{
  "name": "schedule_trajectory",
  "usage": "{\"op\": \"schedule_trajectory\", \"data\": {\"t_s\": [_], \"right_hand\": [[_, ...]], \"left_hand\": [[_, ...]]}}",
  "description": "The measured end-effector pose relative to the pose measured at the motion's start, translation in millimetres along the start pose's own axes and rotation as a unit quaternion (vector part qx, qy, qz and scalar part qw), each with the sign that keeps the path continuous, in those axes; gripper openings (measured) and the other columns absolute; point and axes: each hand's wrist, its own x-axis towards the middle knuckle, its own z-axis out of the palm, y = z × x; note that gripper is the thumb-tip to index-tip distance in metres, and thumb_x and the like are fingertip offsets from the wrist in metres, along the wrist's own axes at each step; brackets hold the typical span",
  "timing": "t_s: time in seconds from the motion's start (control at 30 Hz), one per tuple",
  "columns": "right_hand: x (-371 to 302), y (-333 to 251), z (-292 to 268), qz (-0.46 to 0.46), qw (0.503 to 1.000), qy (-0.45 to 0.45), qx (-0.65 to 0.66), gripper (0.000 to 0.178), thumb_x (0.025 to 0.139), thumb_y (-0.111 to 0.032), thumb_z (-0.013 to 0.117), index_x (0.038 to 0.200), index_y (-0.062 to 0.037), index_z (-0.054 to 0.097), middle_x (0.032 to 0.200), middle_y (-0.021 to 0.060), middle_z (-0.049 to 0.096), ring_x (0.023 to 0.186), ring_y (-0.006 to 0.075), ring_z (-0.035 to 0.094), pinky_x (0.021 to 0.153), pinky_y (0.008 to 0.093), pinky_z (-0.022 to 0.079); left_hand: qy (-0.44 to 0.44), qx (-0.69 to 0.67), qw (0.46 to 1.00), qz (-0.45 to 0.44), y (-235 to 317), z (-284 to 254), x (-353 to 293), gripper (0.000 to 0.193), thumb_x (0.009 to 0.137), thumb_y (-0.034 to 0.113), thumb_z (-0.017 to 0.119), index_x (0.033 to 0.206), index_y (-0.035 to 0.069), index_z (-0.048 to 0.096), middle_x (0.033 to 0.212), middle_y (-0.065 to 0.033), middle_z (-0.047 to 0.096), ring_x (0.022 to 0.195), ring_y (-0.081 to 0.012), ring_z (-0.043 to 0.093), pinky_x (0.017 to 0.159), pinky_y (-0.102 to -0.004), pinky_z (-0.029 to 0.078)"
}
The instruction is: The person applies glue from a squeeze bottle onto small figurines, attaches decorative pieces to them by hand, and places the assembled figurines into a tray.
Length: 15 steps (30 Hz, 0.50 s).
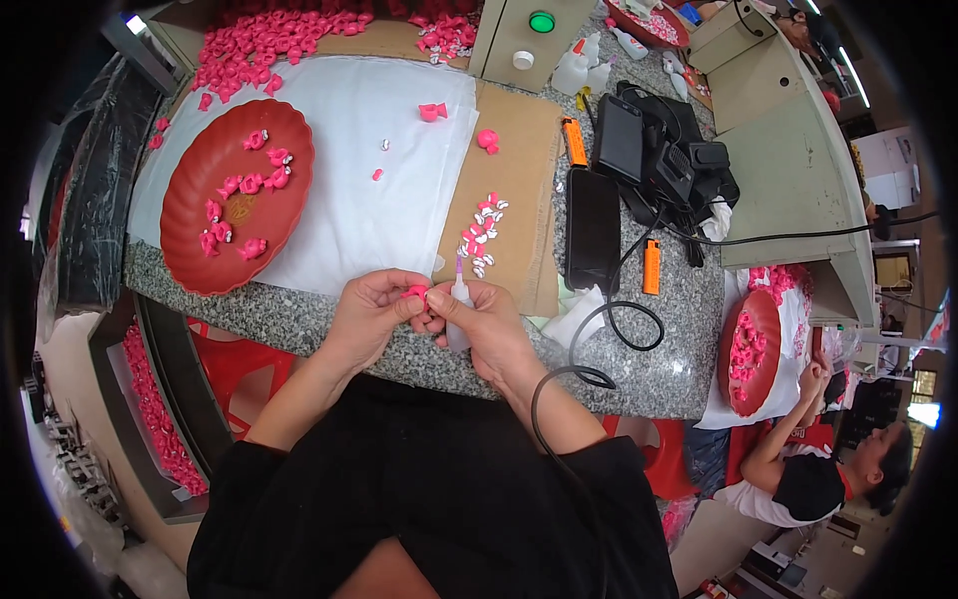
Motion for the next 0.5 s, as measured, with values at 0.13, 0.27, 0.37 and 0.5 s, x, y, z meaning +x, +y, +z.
{"op": "schedule_trajectory", "data": {"t_s": [0.13, 0.27, 0.37, 0.5], "right_hand": [[0, 1, -1, 0.010, 1.000, 0.020, 0.004, 0.019, 0.081, -0.023, 0.058, 0.083, -0.0032, 0.057, 0.070, 0.0054, 0.059, 0.060, 0.0103, 0.055, 0.051, 0.0228, 0.046], [1, -2, -8, 0.035, 0.997, -0.029, 0.070, 0.023, 0.082, -0.026, 0.056, 0.083, -0.0027, 0.056, 0.070, 0.0047, 0.056, 0.059, 0.0121, 0.054, 0.052, 0.0247, 0.047], [1, -11, -17, 0.032, 0.995, 0.014, 0.089, 0.028, 0.084, -0.029, 0.053, 0.083, -0.0011, 0.055, 0.070, 0.0060, 0.053, 0.059, 0.0150, 0.053, 0.052, 0.0266, 0.047], [-1, -17, -22, 0.036, 0.995, 0.001, 0.097, 0.023, 0.084, -0.023, 0.051, 0.086, 0.0001, 0.055, 0.073, 0.0072, 0.054, 0.063, 0.0163, 0.054, 0.056, 0.0282, 0.047]], "left_hand": [[0.012, 0.002, 1.000, -0.014, 7, 7, -4, 0.025, 0.077, 0.000, 0.058, 0.102, -0.002, 0.052, 0.086, -0.0095, 0.059, 0.071, -0.0122, 0.056, 0.060, -0.0222, 0.047], [0.006, -0.033, 0.999, -0.033, 12, 4, -6, 0.030, 0.082, 0.010, 0.054, 0.109, -0.004, 0.048, 0.089, -0.0095, 0.057, 0.070, -0.0120, 0.055, 0.059, -0.0215, 0.047], [-0.001, -0.093, 0.994, -0.053, 19, 3, -8, 0.035, 0.086, 0.019, 0.050, 0.111, -0.005, 0.045, 0.089, -0.0092, 0.056, 0.068, -0.0119, 0.055, 0.056, -0.0212, 0.047], [-0.031, -0.133, 0.988, -0.067, 23, -10, -11, 0.036, 0.089, 0.020, 0.044, 0.115, -0.005, 0.042, 0.093, -0.0100, 0.055, 0.069, -0.0128, 0.056, 0.056, -0.0230, 0.047]]}}
